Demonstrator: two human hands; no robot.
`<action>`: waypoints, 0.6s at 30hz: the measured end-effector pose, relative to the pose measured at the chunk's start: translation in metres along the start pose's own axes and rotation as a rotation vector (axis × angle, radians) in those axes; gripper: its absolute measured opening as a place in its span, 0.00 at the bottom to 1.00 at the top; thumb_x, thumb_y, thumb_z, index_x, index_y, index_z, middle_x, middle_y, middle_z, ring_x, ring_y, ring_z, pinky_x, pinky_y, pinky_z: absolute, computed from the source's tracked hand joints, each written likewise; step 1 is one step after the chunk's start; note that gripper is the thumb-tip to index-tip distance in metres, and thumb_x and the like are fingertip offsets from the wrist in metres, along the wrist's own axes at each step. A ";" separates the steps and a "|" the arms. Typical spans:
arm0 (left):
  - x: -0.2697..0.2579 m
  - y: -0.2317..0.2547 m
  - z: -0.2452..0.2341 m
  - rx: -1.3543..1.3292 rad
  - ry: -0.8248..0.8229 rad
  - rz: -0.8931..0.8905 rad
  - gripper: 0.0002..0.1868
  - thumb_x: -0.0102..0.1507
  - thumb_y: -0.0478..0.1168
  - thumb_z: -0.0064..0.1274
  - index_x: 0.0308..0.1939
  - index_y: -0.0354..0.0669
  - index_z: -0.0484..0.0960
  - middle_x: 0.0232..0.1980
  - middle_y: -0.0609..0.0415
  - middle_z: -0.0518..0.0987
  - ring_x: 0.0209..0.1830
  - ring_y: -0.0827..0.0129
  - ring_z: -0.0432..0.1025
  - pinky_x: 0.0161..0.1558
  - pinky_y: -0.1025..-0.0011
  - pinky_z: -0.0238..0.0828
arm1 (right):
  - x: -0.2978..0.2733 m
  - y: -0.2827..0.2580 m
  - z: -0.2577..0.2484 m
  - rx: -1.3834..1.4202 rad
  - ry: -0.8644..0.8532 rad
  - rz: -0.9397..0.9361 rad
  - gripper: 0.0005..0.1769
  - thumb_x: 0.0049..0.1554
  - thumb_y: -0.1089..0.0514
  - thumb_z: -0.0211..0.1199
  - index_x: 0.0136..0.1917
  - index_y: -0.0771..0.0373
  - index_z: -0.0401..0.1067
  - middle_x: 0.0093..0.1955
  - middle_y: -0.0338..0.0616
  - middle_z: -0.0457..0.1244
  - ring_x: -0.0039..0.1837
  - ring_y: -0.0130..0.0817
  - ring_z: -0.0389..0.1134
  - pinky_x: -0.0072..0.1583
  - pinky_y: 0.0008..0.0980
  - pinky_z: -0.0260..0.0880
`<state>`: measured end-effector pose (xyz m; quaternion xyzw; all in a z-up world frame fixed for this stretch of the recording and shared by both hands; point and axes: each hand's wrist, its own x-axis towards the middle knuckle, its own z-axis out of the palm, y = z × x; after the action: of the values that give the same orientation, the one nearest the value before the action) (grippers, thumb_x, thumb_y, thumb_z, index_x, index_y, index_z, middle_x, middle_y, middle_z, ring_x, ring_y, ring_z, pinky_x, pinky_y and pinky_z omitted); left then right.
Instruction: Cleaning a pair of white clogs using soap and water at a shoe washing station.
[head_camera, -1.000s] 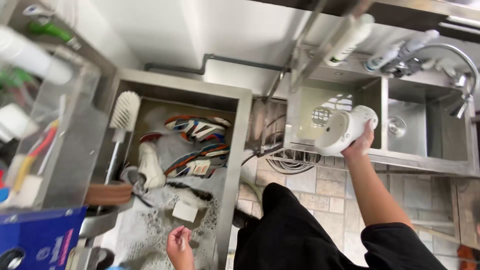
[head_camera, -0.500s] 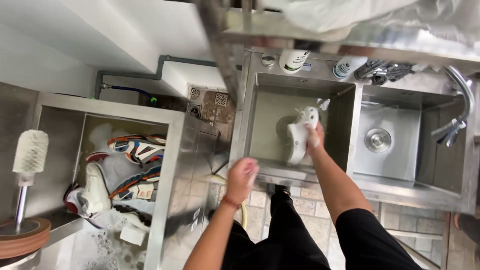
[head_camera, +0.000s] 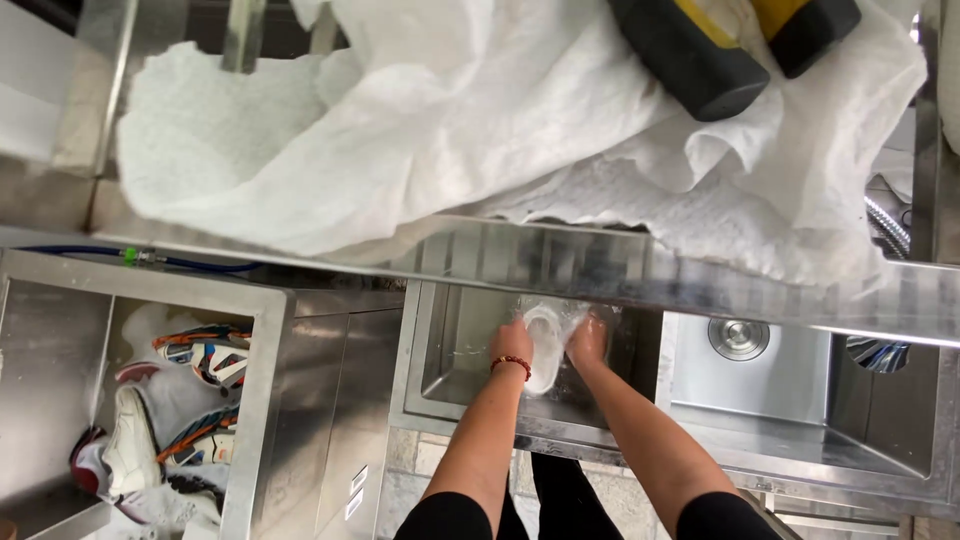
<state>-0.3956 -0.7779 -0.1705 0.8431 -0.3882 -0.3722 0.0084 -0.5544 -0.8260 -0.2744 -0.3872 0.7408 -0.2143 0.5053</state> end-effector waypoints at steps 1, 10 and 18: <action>0.004 0.002 -0.004 0.007 -0.004 0.003 0.12 0.68 0.36 0.50 0.53 0.42 0.84 0.50 0.38 0.83 0.52 0.44 0.78 0.52 0.51 0.77 | -0.019 -0.016 -0.002 0.005 0.004 0.006 0.23 0.68 0.42 0.52 0.58 0.64 0.73 0.47 0.56 0.68 0.46 0.42 0.66 0.51 0.41 0.66; 0.020 0.004 0.006 -0.243 -0.014 0.008 0.18 0.63 0.41 0.56 0.56 0.42 0.77 0.50 0.35 0.81 0.52 0.40 0.75 0.51 0.49 0.74 | 0.005 0.071 0.016 -0.795 -0.250 -0.185 0.23 0.57 0.52 0.61 0.65 0.61 0.72 0.59 0.59 0.69 0.62 0.55 0.70 0.62 0.49 0.70; 0.127 -0.070 0.155 0.553 0.062 0.260 0.14 0.76 0.41 0.46 0.49 0.37 0.85 0.51 0.44 0.85 0.52 0.53 0.80 0.52 0.58 0.76 | 0.069 0.099 0.033 -0.419 -0.073 -0.332 0.11 0.57 0.56 0.55 0.44 0.64 0.76 0.47 0.55 0.71 0.51 0.48 0.72 0.53 0.45 0.71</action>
<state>-0.3951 -0.7697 -0.3826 0.7677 -0.5789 -0.2221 -0.1620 -0.5726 -0.8176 -0.3974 -0.6070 0.6767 -0.1221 0.3984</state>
